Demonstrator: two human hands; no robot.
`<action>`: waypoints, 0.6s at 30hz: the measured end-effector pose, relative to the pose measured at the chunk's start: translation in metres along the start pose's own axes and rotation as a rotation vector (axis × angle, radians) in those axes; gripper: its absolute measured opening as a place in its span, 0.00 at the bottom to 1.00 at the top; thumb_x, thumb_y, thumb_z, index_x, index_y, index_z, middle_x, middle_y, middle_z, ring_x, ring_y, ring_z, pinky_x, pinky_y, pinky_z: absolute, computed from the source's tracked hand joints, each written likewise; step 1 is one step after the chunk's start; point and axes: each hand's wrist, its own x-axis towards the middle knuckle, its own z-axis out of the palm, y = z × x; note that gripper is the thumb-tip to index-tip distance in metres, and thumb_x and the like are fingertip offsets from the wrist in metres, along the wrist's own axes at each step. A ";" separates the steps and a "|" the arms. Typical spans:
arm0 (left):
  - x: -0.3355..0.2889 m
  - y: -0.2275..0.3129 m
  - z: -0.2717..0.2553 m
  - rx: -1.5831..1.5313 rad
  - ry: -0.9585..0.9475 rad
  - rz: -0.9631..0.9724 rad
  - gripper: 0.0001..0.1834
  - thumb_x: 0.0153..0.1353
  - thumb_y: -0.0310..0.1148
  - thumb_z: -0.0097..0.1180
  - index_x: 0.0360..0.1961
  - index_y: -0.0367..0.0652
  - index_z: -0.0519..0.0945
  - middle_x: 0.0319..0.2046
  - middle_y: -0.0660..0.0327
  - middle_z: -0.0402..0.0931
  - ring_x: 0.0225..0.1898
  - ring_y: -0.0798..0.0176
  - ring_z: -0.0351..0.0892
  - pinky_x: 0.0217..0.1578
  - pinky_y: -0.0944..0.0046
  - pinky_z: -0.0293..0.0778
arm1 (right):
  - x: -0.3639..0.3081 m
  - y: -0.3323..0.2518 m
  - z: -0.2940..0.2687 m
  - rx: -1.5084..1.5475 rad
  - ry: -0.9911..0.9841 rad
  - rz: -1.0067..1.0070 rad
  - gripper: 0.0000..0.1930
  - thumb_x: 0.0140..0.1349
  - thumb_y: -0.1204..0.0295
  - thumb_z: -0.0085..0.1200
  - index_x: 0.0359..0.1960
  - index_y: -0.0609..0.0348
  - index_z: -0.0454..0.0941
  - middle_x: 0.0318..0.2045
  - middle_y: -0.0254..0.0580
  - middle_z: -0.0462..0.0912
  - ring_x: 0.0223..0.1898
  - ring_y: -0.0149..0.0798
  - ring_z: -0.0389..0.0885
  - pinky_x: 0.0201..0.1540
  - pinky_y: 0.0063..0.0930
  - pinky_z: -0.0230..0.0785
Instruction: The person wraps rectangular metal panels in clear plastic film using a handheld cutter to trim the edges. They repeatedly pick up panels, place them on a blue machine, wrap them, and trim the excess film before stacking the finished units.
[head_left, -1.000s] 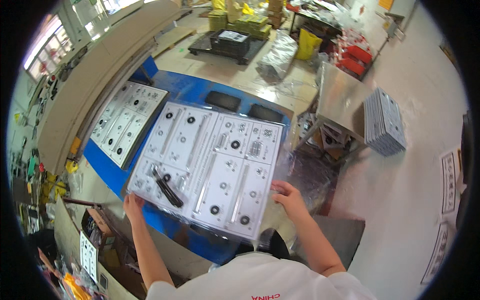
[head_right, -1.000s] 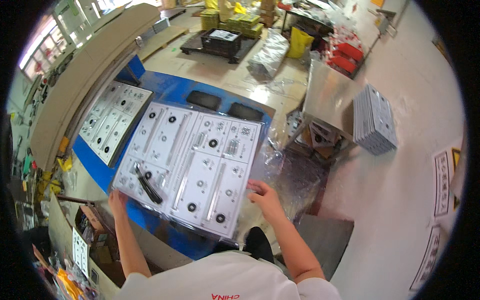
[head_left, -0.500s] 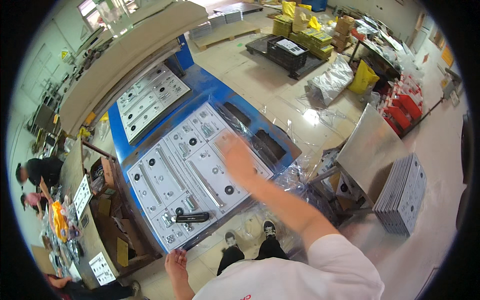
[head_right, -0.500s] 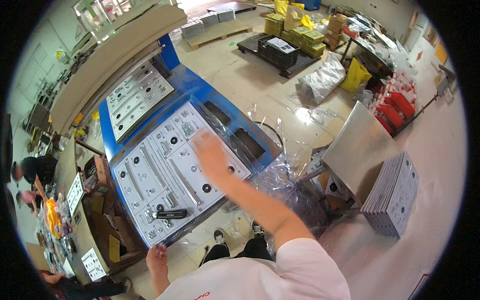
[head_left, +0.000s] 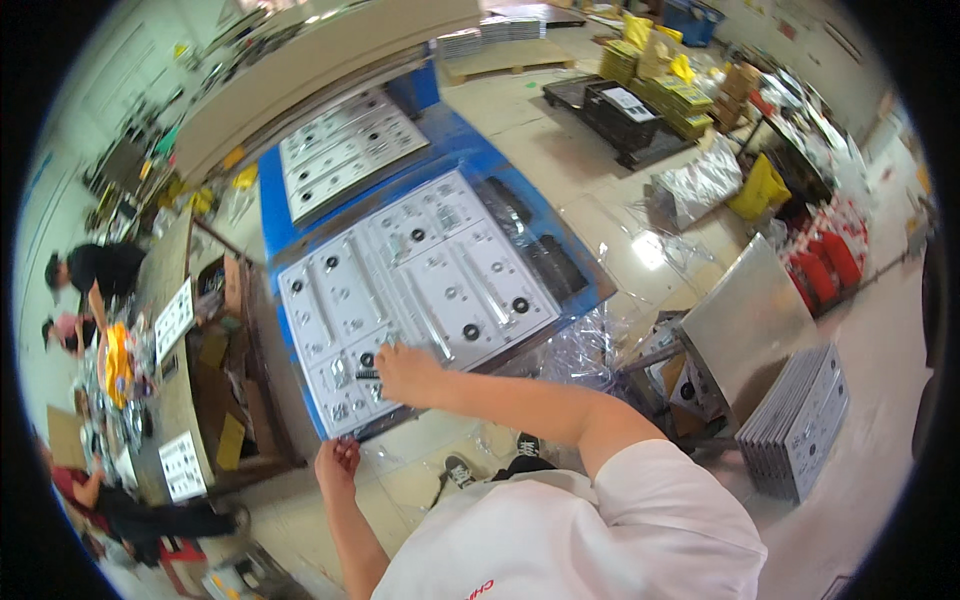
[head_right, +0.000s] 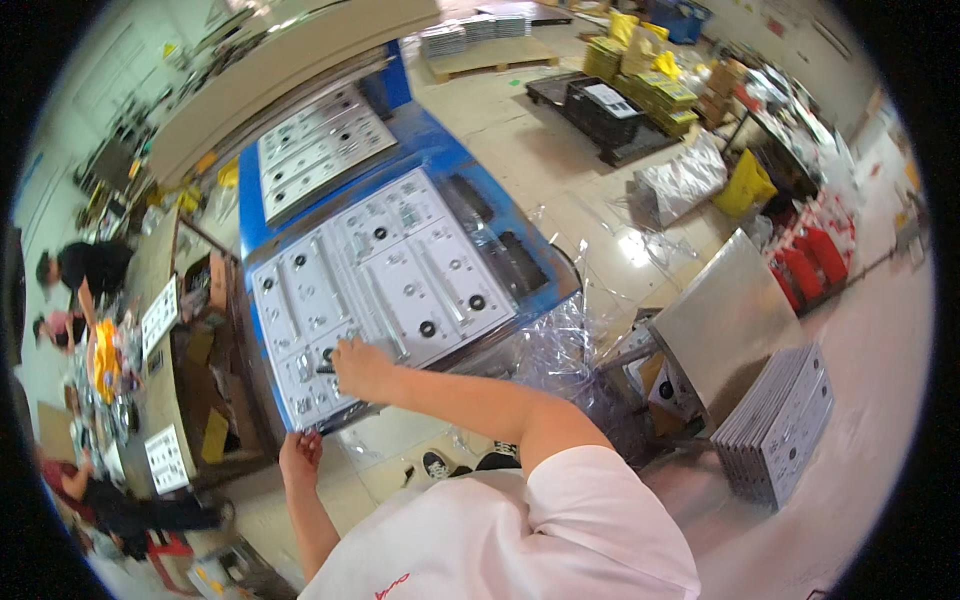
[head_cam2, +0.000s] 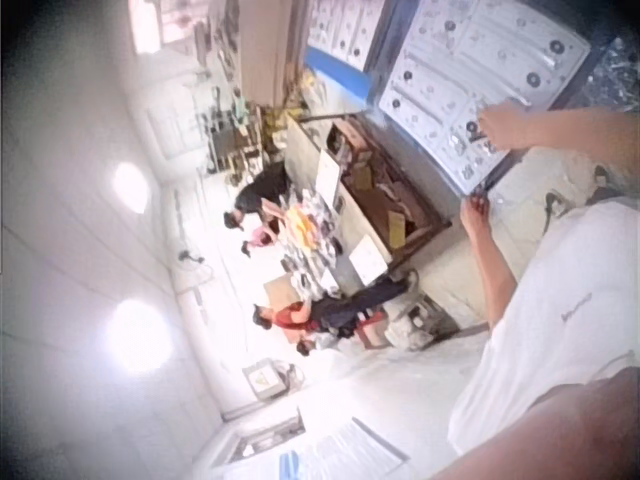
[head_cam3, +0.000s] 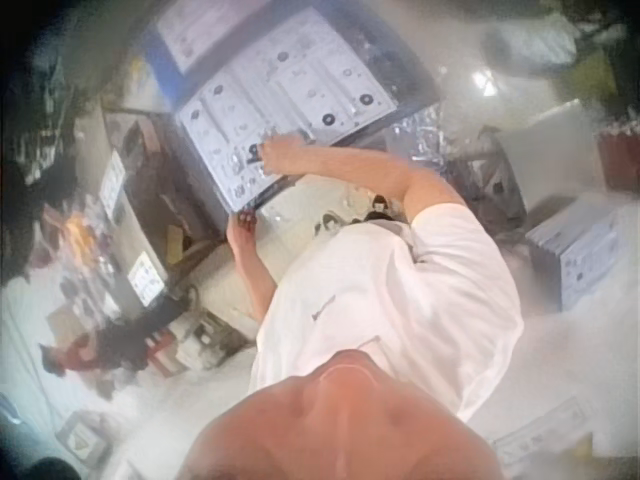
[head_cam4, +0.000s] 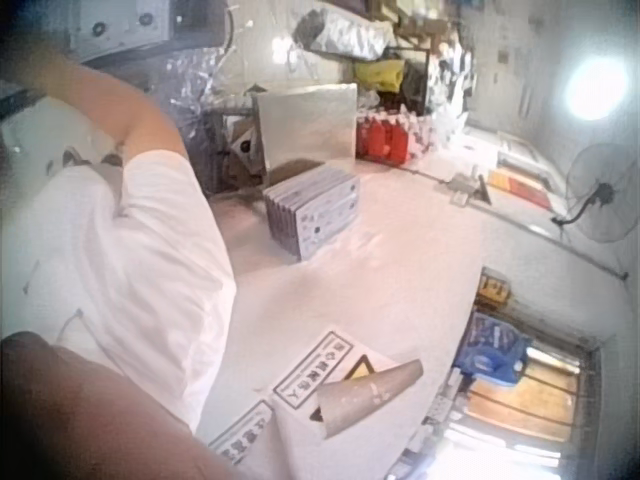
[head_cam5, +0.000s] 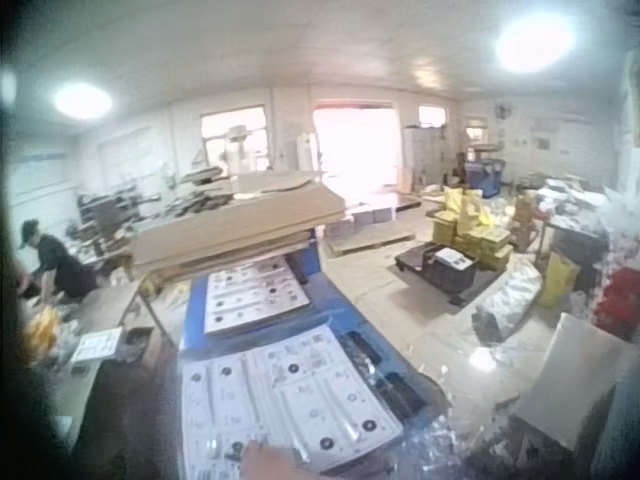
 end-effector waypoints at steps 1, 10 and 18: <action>-0.001 -0.001 0.002 -0.011 -0.010 -0.011 0.10 0.69 0.38 0.55 0.35 0.43 0.77 0.30 0.62 0.81 0.34 0.62 0.85 0.34 0.65 0.80 | 0.002 -0.007 -0.010 0.228 0.045 0.138 0.15 0.62 0.65 0.56 0.44 0.65 0.80 0.44 0.57 0.82 0.42 0.59 0.84 0.43 0.48 0.79; -0.014 -0.020 -0.008 0.051 -0.011 0.084 0.13 0.72 0.38 0.51 0.42 0.40 0.82 0.36 0.58 0.87 0.36 0.64 0.88 0.33 0.70 0.78 | 0.022 -0.096 0.017 0.182 -0.193 -0.058 0.15 0.60 0.61 0.59 0.43 0.57 0.82 0.28 0.55 0.86 0.34 0.60 0.86 0.40 0.53 0.79; -0.006 -0.027 -0.002 0.044 -0.010 0.119 0.12 0.70 0.36 0.53 0.37 0.38 0.84 0.30 0.59 0.86 0.30 0.65 0.88 0.27 0.71 0.76 | 0.034 -0.115 -0.004 -0.013 -0.291 -0.137 0.12 0.57 0.62 0.60 0.33 0.58 0.86 0.27 0.54 0.86 0.34 0.57 0.87 0.38 0.52 0.78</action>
